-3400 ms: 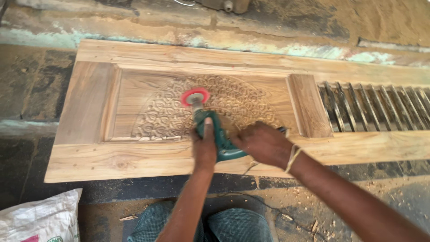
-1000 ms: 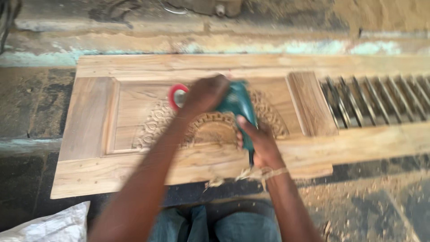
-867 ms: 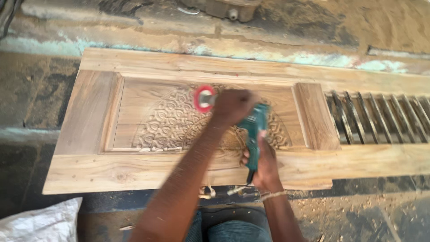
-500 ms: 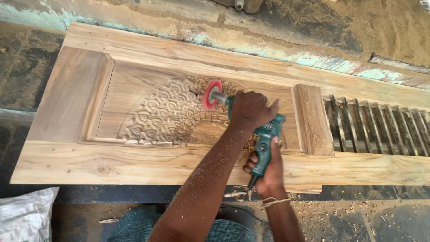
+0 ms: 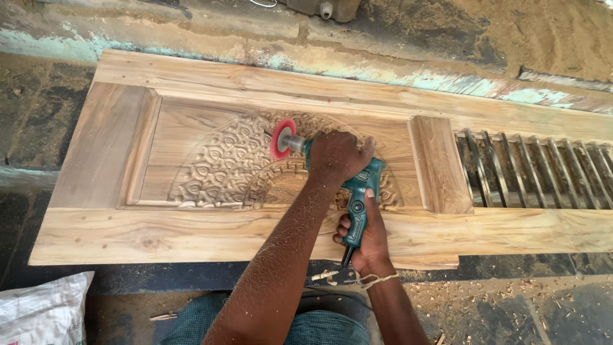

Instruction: The person uses a power sander to smooth the surface of a carved wooden door panel, moving the tool across the decorative patterns.

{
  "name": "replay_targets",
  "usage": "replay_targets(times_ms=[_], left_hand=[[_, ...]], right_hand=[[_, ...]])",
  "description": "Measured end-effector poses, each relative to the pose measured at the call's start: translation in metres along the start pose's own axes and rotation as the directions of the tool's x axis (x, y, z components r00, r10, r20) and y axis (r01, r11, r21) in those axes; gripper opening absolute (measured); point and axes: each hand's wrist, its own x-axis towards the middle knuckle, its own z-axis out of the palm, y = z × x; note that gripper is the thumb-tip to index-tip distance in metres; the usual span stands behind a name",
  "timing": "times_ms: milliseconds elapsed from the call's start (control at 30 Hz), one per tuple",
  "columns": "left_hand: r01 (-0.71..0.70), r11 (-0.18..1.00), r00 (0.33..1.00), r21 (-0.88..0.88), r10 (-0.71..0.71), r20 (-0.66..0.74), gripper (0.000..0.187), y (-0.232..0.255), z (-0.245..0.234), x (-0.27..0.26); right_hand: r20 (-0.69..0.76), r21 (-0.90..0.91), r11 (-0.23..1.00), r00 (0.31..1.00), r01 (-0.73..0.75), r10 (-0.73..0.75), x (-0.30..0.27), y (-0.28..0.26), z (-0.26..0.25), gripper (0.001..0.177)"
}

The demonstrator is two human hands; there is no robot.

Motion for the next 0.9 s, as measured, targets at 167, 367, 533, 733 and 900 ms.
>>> replay_targets(times_ms=[167, 367, 533, 733, 900], left_hand=[[0.034, 0.999, 0.999, -0.003, -0.034, 0.025, 0.073, 0.002, -0.001, 0.006], [0.057, 0.998, 0.998, -0.013, -0.057, -0.009, 0.072, 0.000, 0.000, 0.007], [0.073, 0.995, 0.997, 0.066, -0.074, -0.001, 0.070, -0.012, -0.006, 0.004], [0.112, 0.994, 0.994, 0.010, -0.113, 0.010, 0.072, -0.004, -0.016, 0.002], [0.153, 0.987, 0.987, -0.058, -0.150, 0.057, 0.074, -0.001, -0.021, -0.001]], right_hand=[[0.001, -0.037, 0.999, 1.000, 0.004, -0.004, 0.007, -0.007, -0.005, 0.065], [0.048, -0.014, 0.999, 0.998, -0.036, 0.036, 0.013, -0.010, -0.008, 0.063], [0.027, 0.003, 0.998, 0.997, -0.068, 0.067, 0.016, 0.001, 0.001, 0.058], [0.068, -0.058, 0.996, 0.995, -0.065, 0.069, 0.014, -0.017, -0.002, 0.053], [0.049, -0.092, 0.992, 0.995, -0.085, 0.089, 0.010, -0.025, -0.002, 0.057]])
